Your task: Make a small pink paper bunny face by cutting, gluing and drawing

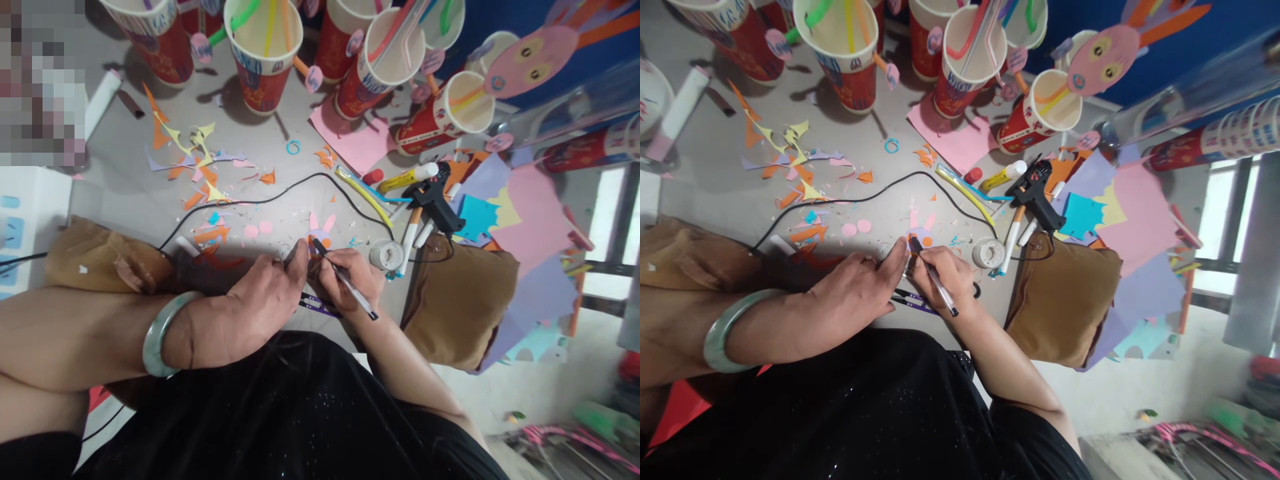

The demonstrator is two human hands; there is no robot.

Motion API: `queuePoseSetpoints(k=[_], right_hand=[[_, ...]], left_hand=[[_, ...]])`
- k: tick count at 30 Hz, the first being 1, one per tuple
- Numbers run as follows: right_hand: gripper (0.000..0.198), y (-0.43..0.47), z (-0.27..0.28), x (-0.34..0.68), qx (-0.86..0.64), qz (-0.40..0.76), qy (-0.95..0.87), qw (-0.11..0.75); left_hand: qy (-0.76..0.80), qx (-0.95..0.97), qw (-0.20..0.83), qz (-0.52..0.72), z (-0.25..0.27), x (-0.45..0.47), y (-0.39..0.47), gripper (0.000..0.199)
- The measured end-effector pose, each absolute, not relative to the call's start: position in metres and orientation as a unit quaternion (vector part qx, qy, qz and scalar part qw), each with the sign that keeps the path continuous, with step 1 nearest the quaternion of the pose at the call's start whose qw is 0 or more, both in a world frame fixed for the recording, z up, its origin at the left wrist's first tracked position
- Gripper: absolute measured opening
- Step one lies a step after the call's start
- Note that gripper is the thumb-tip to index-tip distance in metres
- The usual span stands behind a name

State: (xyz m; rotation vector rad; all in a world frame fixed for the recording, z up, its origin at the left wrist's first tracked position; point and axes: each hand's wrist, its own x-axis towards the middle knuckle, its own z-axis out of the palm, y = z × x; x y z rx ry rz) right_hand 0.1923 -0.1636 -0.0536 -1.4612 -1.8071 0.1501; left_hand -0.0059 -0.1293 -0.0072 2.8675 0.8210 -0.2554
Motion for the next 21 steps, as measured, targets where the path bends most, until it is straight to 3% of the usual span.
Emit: queuePoseSetpoints(k=[5, 13, 21], right_hand=[[0.013, -0.163, -0.051, 0.192, -0.576, 0.066, -0.717, 0.387], [0.016, -0.163, -0.053, 0.191, -0.577, 0.055, -0.709, 0.403], [0.013, -0.163, -0.053, 0.192, -0.577, 0.050, -0.709, 0.401]], left_hand=[[0.241, 0.961, 0.019, -0.134, -0.002, 0.000, -0.124, 0.067], [0.230, 0.951, 0.052, -0.201, 0.018, 0.012, -0.116, 0.064], [0.234, 0.954, 0.047, -0.180, 0.015, 0.009, -0.118, 0.064]])
